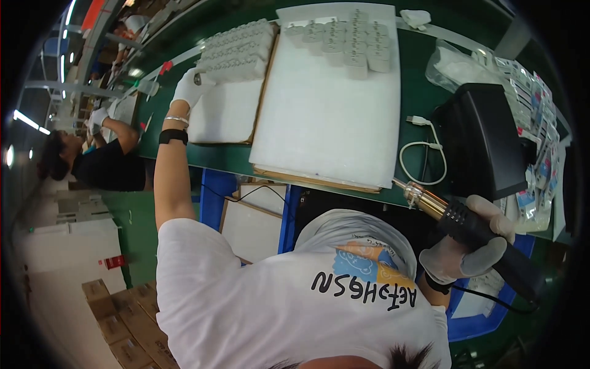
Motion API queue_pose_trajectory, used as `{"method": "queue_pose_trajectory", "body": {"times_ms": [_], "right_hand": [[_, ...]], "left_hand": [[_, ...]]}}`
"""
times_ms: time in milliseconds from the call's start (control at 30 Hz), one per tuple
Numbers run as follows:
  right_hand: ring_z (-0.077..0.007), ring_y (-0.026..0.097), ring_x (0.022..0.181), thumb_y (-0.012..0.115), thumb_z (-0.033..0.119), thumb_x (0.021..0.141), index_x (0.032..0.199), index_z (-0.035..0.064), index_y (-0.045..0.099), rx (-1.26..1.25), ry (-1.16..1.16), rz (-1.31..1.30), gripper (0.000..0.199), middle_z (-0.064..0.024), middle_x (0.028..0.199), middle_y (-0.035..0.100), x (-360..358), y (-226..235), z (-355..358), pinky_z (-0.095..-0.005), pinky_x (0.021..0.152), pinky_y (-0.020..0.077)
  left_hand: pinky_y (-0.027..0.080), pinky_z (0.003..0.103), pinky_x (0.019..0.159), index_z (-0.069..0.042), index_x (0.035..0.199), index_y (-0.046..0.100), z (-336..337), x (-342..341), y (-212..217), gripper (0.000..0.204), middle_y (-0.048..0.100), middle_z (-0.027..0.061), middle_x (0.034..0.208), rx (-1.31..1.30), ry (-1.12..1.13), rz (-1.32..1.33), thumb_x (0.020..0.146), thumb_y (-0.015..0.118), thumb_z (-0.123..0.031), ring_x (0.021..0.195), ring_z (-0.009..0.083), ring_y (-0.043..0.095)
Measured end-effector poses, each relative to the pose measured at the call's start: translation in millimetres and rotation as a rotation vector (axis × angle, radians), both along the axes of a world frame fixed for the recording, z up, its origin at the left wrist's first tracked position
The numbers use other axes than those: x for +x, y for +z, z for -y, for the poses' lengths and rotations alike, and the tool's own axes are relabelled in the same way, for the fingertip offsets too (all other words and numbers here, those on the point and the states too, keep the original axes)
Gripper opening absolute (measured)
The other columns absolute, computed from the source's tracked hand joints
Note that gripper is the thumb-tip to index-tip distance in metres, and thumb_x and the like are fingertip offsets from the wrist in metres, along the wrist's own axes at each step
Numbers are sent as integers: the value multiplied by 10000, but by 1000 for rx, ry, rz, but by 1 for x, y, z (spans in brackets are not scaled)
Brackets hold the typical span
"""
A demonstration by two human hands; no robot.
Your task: The person picks up a power adapter from a tray, applies heat to the USB ports and the plug side with a heat gun, and then sets it back down to repeat the process with another adapter.
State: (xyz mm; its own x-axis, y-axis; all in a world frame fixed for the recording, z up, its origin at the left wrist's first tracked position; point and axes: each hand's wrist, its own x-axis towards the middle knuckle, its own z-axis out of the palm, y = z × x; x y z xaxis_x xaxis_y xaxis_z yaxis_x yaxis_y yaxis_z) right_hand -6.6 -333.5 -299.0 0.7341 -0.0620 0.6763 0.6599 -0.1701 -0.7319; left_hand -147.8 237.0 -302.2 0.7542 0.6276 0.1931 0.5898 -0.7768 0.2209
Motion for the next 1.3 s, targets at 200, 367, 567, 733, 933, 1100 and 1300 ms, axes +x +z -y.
{"method": "queue_pose_trajectory", "body": {"times_ms": [200, 367, 567, 733, 933, 1100, 1300], "right_hand": [[-138, 557, 689, 372, 404, 1005, 1004, 24, 493, 162, -16, -26, 399, -121, 831, 625, 3, 8, -11, -238, 692, 486], [-146, 566, 672, 368, 401, 1010, 1029, 10, 483, 121, 72, 61, 408, -145, 847, 637, 5, 1, -11, -248, 664, 498], [-156, 573, 674, 362, 328, 1024, 1119, 25, 459, 155, 218, 82, 332, -152, 863, 639, 7, 5, -2, -259, 607, 499], [-162, 572, 679, 359, 192, 1023, 1351, 111, 388, -61, 192, 249, 339, -143, 947, 621, 19, -8, 27, -232, 571, 481], [-160, 566, 673, 359, 106, 1013, 1481, 220, 282, -346, 140, 358, 488, -131, 1022, 589, 23, 2, 33, -209, 558, 472], [-163, 561, 668, 369, 93, 1009, 1474, 206, 281, -296, 201, 401, 487, -144, 1049, 585, 23, 3, 28, -216, 554, 470], [-154, 566, 664, 412, 89, 991, 1436, 123, 316, -120, 209, 397, 456, -155, 1090, 587, 21, -8, 20, -229, 605, 477]], "left_hand": [[499, 350, 885, -78, 1208, 603, 4, 14, 6, 454, 627, 169, 1174, 88, -66, 72, 780, 730, -161, 1015, 300, 634], [521, 343, 824, -71, 1245, 579, 135, 96, 46, 464, 614, 172, 1066, -24, -403, 251, 799, 700, -108, 905, 274, 642], [526, 359, 781, -123, 1165, 617, 208, 162, 22, 339, 571, 158, 1134, 186, -627, 90, 836, 677, -180, 893, 306, 642], [522, 392, 787, -123, 1138, 617, 208, 147, 14, 322, 598, 147, 1127, 194, -644, 49, 859, 661, -278, 954, 318, 646], [518, 397, 807, -101, 1139, 616, 241, 133, 29, 410, 638, 151, 1097, 81, -291, -25, 831, 691, -361, 986, 316, 643], [518, 370, 828, -77, 1162, 612, 238, 144, 16, 487, 649, 148, 1108, 37, -213, -237, 790, 737, -365, 994, 299, 644], [522, 344, 844, -30, 1202, 573, 234, 113, 3, 507, 650, 133, 1099, -103, -384, -25, 782, 763, -243, 981, 263, 648]]}}
